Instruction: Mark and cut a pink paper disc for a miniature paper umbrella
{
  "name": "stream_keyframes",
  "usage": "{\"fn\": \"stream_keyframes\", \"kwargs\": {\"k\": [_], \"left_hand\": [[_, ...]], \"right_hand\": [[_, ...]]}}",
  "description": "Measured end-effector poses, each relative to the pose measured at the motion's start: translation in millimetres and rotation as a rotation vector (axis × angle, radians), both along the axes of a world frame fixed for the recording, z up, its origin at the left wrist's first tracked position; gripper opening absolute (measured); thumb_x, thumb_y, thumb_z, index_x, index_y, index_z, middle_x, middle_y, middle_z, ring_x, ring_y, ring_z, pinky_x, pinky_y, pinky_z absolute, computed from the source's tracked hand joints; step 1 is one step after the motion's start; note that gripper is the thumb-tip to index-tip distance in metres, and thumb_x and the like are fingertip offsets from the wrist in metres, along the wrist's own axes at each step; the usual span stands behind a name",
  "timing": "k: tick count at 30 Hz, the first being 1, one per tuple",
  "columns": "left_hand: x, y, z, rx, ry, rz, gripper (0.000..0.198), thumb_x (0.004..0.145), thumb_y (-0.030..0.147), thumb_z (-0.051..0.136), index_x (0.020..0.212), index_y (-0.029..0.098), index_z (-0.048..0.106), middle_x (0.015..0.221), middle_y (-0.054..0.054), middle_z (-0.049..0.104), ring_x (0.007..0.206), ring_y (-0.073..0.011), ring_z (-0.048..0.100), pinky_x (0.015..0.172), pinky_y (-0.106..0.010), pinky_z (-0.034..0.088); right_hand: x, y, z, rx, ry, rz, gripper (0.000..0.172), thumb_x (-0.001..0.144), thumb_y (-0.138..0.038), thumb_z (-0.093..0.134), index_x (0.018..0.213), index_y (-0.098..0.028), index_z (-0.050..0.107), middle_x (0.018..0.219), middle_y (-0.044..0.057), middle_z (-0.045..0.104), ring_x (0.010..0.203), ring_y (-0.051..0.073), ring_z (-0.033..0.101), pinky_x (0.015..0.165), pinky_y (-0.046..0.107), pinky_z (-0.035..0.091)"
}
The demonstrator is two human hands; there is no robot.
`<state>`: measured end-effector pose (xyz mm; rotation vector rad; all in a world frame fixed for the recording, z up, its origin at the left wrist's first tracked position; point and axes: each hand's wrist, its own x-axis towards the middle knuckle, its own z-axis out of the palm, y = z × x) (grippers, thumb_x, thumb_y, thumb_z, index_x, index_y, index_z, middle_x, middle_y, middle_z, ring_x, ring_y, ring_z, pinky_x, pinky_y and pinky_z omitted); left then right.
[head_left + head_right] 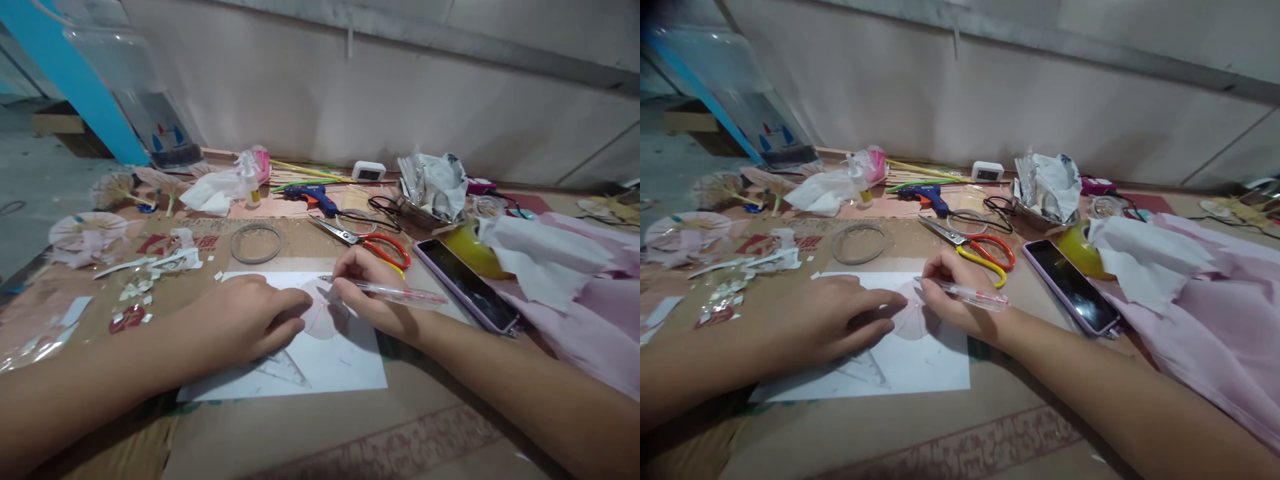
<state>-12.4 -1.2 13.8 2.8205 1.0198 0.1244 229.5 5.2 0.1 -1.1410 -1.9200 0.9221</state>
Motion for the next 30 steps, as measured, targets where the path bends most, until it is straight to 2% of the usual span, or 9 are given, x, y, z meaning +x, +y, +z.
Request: {"fn": "stream_keyframes", "kwargs": {"k": [2,5,8,13,21,30], "left_hand": [[-1,0,-2.7,0.04,-0.006,-0.007,0.029,0.1,0.037,0.048,0.113,0.029,0.073,0.069,-0.001,0.07,0.062,-0.0205,0.064,0.057,-0.029,0.032],[0,1,-4.7,0.037,-0.038,-0.044,0.031,0.101,0.034,0.047,0.121,0.029,0.07,0.069,0.0,0.071,0.06,-0.0198,0.063,0.057,-0.029,0.032],[1,2,-6.3,0.052,-0.056,-0.064,0.034,0.101,0.034,0.047,0.128,0.029,0.067,0.069,0.0,0.071,0.06,-0.0203,0.063,0.057,-0.03,0.032],[2,3,-8.3,0.026,-0.075,-0.06,0.033,0.101,0.032,0.048,0.126,0.029,0.068,0.071,0.0,0.073,0.06,-0.0195,0.064,0.057,-0.03,0.034],[3,3,-5.6,0.023,-0.06,-0.055,0.032,0.101,0.033,0.046,0.122,0.029,0.07,0.069,-0.001,0.072,0.06,-0.0195,0.064,0.057,-0.029,0.034],[1,3,-6.2,0.036,-0.054,-0.055,0.032,0.101,0.034,0.047,0.123,0.029,0.069,0.07,-0.001,0.072,0.06,-0.0197,0.064,0.056,-0.029,0.033]], "right_hand": [[1,-2,-0.9,-0.012,0.004,-0.011,0.007,0.085,-0.025,0.059,0.086,-0.022,0.053,0.075,-0.002,0.059,0.062,0.012,0.054,0.055,0.025,0.04],[2,-5,0.8,-0.023,0.0,0.022,0.01,0.087,-0.026,0.06,0.083,-0.022,0.051,0.069,-0.003,0.058,0.057,0.011,0.052,0.051,0.024,0.038],[1,-3,1.6,0.033,-0.023,0.023,0.014,0.088,-0.027,0.062,0.08,-0.022,0.051,0.065,-0.004,0.057,0.055,0.011,0.05,0.051,0.023,0.036],[2,5,-5.0,0.093,-0.035,-0.019,0.023,0.089,-0.029,0.063,0.072,-0.023,0.048,0.062,-0.004,0.053,0.054,0.011,0.046,0.05,0.024,0.034],[2,6,-4.4,0.061,-0.078,0.015,0.022,0.088,-0.029,0.063,0.073,-0.023,0.049,0.061,-0.004,0.055,0.052,0.011,0.047,0.051,0.025,0.034],[1,7,-8.2,0.128,-0.095,0.019,0.022,0.09,-0.03,0.063,0.074,-0.022,0.049,0.064,-0.004,0.055,0.054,0.01,0.045,0.052,0.025,0.032]]}}
